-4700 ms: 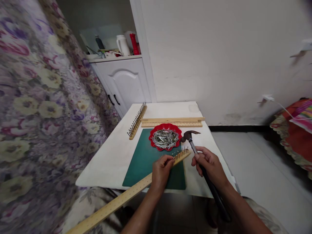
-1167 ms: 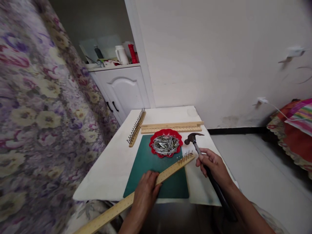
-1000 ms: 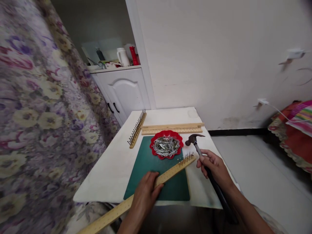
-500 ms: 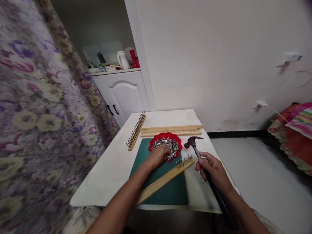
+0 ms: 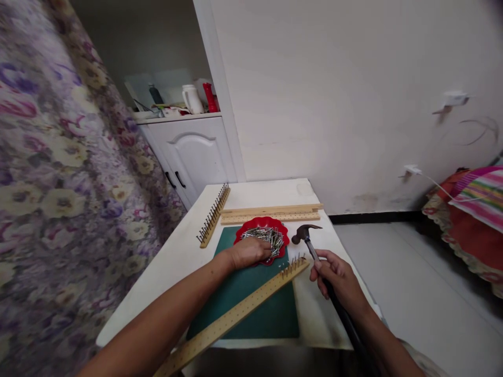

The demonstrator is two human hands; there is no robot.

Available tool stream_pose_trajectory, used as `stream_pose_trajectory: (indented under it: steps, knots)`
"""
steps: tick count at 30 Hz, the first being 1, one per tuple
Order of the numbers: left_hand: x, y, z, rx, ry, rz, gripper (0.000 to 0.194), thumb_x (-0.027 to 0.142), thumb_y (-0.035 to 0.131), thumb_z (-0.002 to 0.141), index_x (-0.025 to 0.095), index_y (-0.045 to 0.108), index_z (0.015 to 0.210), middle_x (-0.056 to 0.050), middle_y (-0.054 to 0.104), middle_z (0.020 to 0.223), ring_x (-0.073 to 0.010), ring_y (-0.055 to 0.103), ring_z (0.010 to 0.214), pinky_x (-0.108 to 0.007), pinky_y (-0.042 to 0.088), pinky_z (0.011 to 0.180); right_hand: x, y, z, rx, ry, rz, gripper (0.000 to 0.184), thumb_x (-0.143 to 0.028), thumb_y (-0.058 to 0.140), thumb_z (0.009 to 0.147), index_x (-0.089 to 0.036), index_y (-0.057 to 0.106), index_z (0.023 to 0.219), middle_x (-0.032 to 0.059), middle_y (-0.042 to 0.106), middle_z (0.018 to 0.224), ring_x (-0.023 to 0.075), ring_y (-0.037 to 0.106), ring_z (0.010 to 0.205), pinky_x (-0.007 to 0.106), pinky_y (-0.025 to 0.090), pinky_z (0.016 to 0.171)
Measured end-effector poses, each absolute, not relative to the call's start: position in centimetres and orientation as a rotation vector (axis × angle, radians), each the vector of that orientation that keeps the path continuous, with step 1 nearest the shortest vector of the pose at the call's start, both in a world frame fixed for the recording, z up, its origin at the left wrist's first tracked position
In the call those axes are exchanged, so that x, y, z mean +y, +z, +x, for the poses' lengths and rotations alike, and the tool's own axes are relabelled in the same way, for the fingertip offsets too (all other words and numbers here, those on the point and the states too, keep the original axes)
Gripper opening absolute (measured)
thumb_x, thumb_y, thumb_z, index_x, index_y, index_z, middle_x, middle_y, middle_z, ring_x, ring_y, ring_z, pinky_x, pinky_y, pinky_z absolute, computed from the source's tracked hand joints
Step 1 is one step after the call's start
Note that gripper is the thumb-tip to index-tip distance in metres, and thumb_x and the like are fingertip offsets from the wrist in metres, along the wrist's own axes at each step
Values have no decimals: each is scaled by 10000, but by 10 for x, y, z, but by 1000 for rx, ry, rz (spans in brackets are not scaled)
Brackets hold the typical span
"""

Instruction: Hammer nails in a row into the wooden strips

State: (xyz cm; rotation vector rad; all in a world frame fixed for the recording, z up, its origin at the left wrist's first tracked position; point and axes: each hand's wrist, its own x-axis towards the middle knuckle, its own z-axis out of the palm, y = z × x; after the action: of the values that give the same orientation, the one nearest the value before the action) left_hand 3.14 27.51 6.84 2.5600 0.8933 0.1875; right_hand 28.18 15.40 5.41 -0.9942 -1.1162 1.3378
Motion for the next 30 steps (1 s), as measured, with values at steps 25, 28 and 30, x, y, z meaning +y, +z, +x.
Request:
stream_pose_trajectory:
  steps: [25,28,30]
  knots:
    - [184,74,79,911,1391,1049,281,213,716,678,162,592,924,-11,647,799,-119,626,692,-210,476,621,146,48,253,-1010,1270,-871,464,-260,734,718,-207,499,1115,-64,582,678,27,408,368,134,348,326]
    - [162,76,97,857,1402,947,252,188,718,684,160,587,897,-5,651,778,-105,625,684,-192,472,621,141,49,247,-1012,1248,-854,462,-254,739,724,-215,503,1120,-52,597,708,29,417,392,128,354,332]
    - [153,76,105,851,1406,935,236,172,712,694,162,590,896,1,654,779,-92,615,700,-191,477,661,140,50,247,-1014,1254,-839,451,-261,740,727,-211,512,1113,-51,595,707,24,411,383,127,349,329]
